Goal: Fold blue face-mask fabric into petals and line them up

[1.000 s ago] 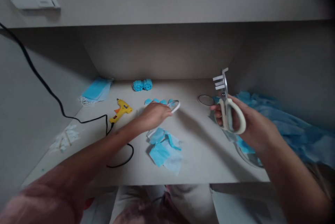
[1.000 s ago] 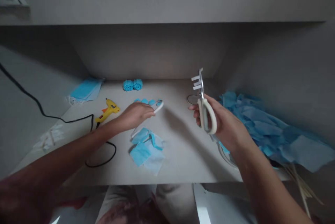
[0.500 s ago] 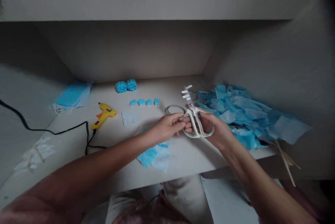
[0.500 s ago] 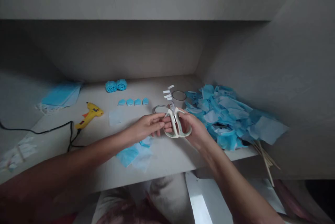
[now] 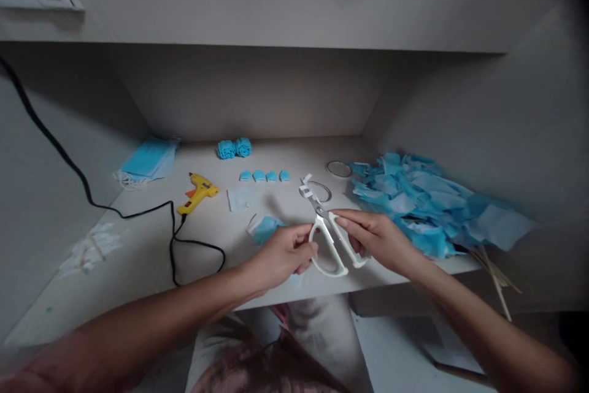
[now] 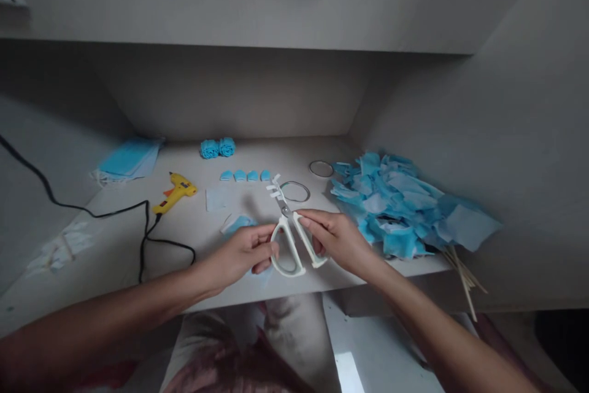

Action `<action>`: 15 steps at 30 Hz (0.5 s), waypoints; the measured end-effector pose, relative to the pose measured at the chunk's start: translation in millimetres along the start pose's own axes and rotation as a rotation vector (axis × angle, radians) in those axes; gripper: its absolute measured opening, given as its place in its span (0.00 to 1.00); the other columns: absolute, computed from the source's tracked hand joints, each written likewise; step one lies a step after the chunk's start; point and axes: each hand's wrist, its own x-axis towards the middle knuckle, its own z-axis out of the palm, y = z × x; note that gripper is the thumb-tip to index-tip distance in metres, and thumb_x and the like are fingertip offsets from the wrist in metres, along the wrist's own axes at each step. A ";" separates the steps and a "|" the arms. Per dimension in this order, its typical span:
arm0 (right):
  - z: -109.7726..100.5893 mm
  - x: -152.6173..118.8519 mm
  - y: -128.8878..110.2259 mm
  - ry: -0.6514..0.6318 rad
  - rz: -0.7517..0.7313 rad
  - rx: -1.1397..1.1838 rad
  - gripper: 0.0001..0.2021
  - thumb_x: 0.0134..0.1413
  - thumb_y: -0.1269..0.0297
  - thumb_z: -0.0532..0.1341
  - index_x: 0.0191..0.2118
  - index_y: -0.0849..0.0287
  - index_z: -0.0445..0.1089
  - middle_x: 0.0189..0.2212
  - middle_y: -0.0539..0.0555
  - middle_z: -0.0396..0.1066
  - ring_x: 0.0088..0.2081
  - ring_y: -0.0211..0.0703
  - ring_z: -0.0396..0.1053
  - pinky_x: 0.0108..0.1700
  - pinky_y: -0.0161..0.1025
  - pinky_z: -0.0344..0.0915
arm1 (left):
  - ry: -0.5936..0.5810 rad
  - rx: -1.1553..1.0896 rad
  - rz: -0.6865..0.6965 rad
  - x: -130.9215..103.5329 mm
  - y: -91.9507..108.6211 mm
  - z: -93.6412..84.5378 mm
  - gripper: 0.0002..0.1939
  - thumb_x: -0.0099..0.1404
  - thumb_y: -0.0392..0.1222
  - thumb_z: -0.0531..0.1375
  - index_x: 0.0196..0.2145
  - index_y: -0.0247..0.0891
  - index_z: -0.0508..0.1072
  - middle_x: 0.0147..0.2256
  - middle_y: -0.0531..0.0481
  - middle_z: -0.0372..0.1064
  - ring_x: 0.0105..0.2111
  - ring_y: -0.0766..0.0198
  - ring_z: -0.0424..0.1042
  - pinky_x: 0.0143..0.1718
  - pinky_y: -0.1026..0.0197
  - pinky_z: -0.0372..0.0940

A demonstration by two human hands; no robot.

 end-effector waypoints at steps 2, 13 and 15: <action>-8.2 -6.8 0.6 -0.082 0.000 -0.035 0.21 0.57 0.50 0.59 0.47 0.59 0.77 0.16 0.49 0.65 0.18 0.34 0.58 0.19 0.32 0.54 | -0.020 0.023 -0.057 -6.3 -0.2 -4.4 0.15 0.62 0.40 0.55 0.44 0.34 0.75 0.22 0.57 0.56 0.20 0.72 0.49 0.21 0.66 0.46; -26.5 43.3 48.6 0.050 0.001 -0.076 0.22 0.55 0.49 0.60 0.45 0.62 0.78 0.17 0.48 0.63 0.19 0.34 0.56 0.22 0.33 0.53 | 0.118 0.280 0.036 -74.8 -20.0 -25.7 0.19 0.68 0.48 0.52 0.54 0.48 0.71 0.41 0.46 0.73 0.35 0.61 0.69 0.40 0.59 0.64; -22.7 53.3 57.4 -0.024 -0.010 -0.116 0.23 0.57 0.49 0.58 0.45 0.62 0.77 0.16 0.47 0.63 0.18 0.35 0.56 0.22 0.33 0.53 | 0.037 0.300 0.002 -103.8 -45.1 -24.2 0.18 0.69 0.49 0.50 0.45 0.46 0.77 0.31 0.47 0.72 0.29 0.61 0.68 0.35 0.59 0.64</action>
